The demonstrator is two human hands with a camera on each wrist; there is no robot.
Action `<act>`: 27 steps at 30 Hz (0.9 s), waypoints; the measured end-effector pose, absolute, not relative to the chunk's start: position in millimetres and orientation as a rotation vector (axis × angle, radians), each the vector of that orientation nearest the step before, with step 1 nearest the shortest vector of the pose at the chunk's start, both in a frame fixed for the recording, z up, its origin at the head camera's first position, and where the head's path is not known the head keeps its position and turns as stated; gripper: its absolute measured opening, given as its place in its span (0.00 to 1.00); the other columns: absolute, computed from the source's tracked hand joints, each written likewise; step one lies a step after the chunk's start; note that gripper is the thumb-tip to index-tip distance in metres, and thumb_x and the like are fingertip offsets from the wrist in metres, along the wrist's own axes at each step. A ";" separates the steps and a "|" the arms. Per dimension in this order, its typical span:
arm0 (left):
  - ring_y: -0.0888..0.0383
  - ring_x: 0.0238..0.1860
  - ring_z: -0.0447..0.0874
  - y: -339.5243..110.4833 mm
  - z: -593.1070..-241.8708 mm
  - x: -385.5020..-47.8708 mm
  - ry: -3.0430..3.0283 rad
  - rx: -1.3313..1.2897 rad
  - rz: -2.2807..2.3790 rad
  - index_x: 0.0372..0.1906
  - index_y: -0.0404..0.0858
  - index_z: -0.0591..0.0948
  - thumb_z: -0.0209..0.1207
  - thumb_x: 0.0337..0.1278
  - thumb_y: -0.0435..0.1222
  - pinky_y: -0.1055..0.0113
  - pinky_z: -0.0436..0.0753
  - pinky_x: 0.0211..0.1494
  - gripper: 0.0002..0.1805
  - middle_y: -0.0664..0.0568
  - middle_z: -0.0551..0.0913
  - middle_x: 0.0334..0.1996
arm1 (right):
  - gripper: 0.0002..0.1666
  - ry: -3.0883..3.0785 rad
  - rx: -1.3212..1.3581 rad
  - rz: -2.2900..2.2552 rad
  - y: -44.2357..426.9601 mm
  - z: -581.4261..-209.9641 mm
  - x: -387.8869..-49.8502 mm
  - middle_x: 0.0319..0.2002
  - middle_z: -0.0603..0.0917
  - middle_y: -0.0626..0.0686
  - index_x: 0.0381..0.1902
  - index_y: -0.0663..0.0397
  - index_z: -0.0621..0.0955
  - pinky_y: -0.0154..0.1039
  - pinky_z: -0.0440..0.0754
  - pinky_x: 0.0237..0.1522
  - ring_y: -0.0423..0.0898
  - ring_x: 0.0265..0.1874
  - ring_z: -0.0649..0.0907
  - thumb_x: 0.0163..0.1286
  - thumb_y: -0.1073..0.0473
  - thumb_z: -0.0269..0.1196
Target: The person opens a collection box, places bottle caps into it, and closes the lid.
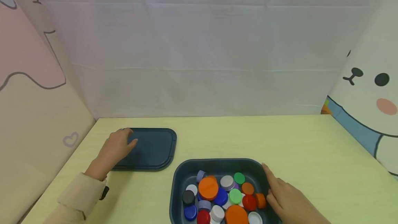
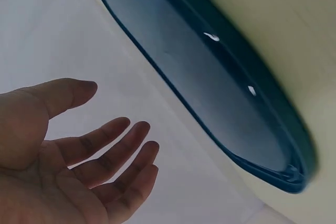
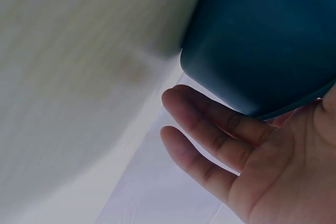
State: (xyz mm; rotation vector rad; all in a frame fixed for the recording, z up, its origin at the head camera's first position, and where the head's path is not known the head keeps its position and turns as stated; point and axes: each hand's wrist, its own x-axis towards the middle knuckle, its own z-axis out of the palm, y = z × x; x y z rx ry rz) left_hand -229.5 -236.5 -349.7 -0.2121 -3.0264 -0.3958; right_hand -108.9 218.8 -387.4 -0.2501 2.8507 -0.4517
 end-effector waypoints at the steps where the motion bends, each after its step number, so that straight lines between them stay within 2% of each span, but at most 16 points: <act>1: 0.36 0.43 0.75 -241.0 -350.9 -230.7 -3.044 -0.184 -0.393 0.51 0.22 0.72 0.56 0.57 0.36 0.49 0.76 0.41 0.22 0.29 0.75 0.45 | 0.40 2.852 -0.249 -0.448 218.8 -387.1 -108.8 0.51 0.77 0.53 0.70 0.57 0.51 0.50 0.78 0.47 0.43 0.33 0.73 0.65 0.54 0.54; 7: 0.33 0.39 0.74 -267.4 -357.8 -236.5 -3.121 -0.048 -0.357 0.51 0.18 0.68 0.54 0.58 0.35 0.48 0.75 0.36 0.24 0.25 0.72 0.42 | 0.40 2.855 -0.250 -0.442 218.5 -386.1 -109.1 0.47 0.77 0.51 0.70 0.56 0.51 0.49 0.79 0.47 0.42 0.32 0.72 0.65 0.54 0.54; 18: 0.33 0.31 0.75 -305.1 -372.7 -246.2 -3.167 0.027 -0.323 0.37 0.16 0.68 0.54 0.55 0.31 0.48 0.74 0.32 0.17 0.26 0.73 0.30 | 0.40 2.865 -0.228 -0.394 215.5 -386.4 -109.4 0.35 0.73 0.43 0.70 0.55 0.51 0.38 0.79 0.39 0.40 0.29 0.70 0.65 0.53 0.54; 27: 0.38 0.32 0.77 -316.8 -379.0 -256.5 -3.200 0.118 -0.391 0.41 0.19 0.72 0.48 0.51 0.28 0.52 0.75 0.30 0.15 0.25 0.75 0.37 | 0.40 2.870 -0.244 -0.399 215.4 -387.5 -109.7 0.35 0.73 0.43 0.70 0.56 0.52 0.37 0.78 0.37 0.39 0.30 0.70 0.64 0.54 0.54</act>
